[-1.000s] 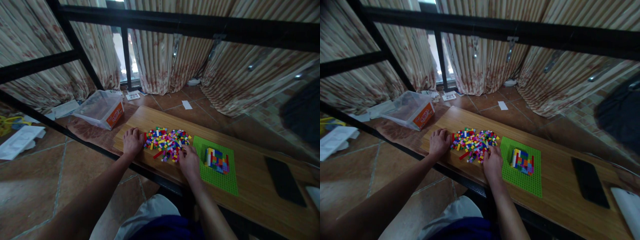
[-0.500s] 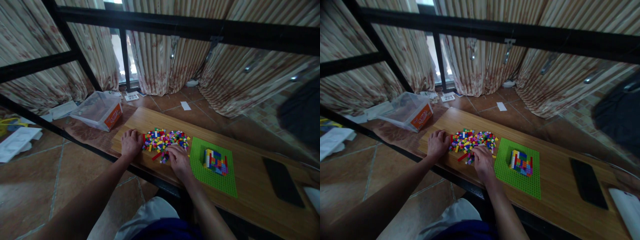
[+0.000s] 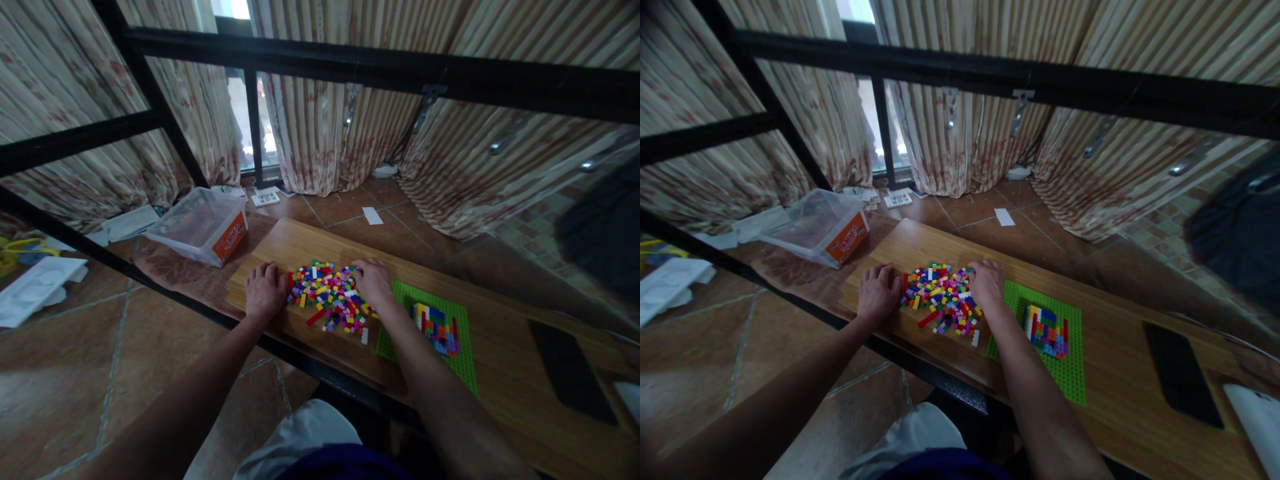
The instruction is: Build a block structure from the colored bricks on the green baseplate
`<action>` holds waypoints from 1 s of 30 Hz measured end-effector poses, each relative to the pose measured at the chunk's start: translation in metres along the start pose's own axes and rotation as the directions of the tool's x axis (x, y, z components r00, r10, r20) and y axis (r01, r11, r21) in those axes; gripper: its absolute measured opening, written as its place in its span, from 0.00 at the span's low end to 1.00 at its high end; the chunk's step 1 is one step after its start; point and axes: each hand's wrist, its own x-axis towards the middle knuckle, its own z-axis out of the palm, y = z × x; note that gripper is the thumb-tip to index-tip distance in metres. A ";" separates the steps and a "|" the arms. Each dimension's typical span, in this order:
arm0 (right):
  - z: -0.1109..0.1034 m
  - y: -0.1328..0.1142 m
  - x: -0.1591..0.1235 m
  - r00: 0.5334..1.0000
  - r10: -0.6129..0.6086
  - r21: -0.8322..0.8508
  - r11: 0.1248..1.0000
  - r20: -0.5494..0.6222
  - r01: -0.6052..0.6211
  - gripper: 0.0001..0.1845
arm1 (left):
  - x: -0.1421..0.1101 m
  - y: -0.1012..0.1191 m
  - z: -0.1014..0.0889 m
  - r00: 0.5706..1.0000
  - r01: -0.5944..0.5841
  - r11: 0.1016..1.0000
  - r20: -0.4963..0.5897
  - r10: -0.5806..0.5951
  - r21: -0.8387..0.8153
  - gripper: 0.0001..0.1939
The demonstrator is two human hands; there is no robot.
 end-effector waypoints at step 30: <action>-0.015 -0.027 -0.089 0.984 0.135 0.365 0.927 -0.116 -0.084 0.15 | 0.001 0.000 -0.002 1.000 -0.011 1.000 -0.006 0.011 0.025 0.21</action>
